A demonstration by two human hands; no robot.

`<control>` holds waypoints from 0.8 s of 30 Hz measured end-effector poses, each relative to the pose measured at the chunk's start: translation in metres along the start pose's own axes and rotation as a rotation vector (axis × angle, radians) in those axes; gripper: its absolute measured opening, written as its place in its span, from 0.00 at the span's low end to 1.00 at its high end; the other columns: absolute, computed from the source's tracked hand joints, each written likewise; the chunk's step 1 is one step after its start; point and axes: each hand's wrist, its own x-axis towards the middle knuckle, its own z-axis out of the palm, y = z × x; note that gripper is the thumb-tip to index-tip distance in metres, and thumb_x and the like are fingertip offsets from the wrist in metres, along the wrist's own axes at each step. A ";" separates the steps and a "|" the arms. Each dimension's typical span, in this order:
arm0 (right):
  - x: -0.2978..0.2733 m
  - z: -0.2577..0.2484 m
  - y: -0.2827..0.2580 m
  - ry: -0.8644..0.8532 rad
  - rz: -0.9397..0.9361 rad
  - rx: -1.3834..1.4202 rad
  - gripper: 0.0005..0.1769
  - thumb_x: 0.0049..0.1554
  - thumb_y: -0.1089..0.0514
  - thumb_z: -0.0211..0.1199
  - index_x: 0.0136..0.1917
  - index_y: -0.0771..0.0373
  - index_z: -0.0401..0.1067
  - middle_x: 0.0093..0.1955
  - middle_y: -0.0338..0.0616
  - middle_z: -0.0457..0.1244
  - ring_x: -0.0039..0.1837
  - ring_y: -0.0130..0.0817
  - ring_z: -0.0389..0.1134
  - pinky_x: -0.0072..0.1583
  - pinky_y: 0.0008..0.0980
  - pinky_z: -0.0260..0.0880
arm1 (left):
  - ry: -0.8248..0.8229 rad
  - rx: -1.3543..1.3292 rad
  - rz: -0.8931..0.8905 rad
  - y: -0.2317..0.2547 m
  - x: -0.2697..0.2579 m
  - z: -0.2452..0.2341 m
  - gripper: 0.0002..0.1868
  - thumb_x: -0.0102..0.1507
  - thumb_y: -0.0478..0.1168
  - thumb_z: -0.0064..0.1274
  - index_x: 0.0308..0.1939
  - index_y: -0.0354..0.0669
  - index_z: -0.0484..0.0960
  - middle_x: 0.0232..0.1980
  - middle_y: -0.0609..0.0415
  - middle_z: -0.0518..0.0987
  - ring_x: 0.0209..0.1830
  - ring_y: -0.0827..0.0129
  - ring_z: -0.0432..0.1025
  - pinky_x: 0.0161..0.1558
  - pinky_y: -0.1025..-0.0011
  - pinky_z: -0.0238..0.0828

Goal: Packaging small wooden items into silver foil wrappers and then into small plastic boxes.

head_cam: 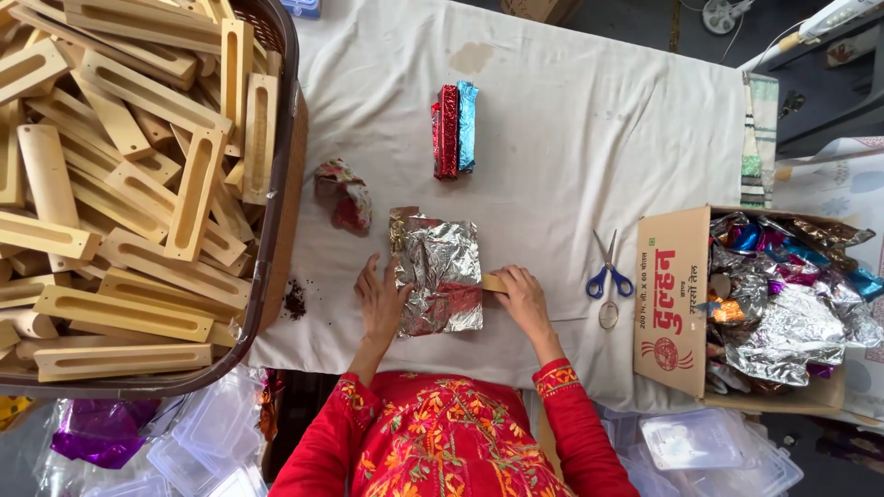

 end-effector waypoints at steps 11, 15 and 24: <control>-0.050 -0.003 0.017 0.193 0.280 -0.011 0.23 0.47 0.52 0.76 0.54 0.60 0.76 0.52 0.42 0.67 0.55 0.45 0.69 0.55 0.41 0.70 | -0.056 0.027 0.318 -0.024 -0.028 0.030 0.19 0.65 0.46 0.58 0.60 0.53 0.77 0.65 0.60 0.75 0.70 0.69 0.66 0.68 0.58 0.56; -0.049 -0.011 0.004 0.341 0.494 0.125 0.24 0.50 0.48 0.76 0.55 0.63 0.75 0.53 0.44 0.67 0.55 0.46 0.71 0.56 0.41 0.71 | -0.093 0.068 0.338 -0.015 -0.029 0.051 0.33 0.61 0.55 0.59 0.68 0.51 0.73 0.72 0.57 0.69 0.74 0.66 0.61 0.72 0.53 0.50; -0.013 0.007 -0.040 0.108 0.175 0.290 0.27 0.48 0.47 0.75 0.57 0.64 0.76 0.55 0.43 0.67 0.55 0.44 0.71 0.55 0.40 0.72 | -0.169 0.076 0.349 0.015 -0.011 0.076 0.52 0.55 0.66 0.59 0.77 0.49 0.60 0.79 0.58 0.60 0.80 0.65 0.52 0.77 0.44 0.37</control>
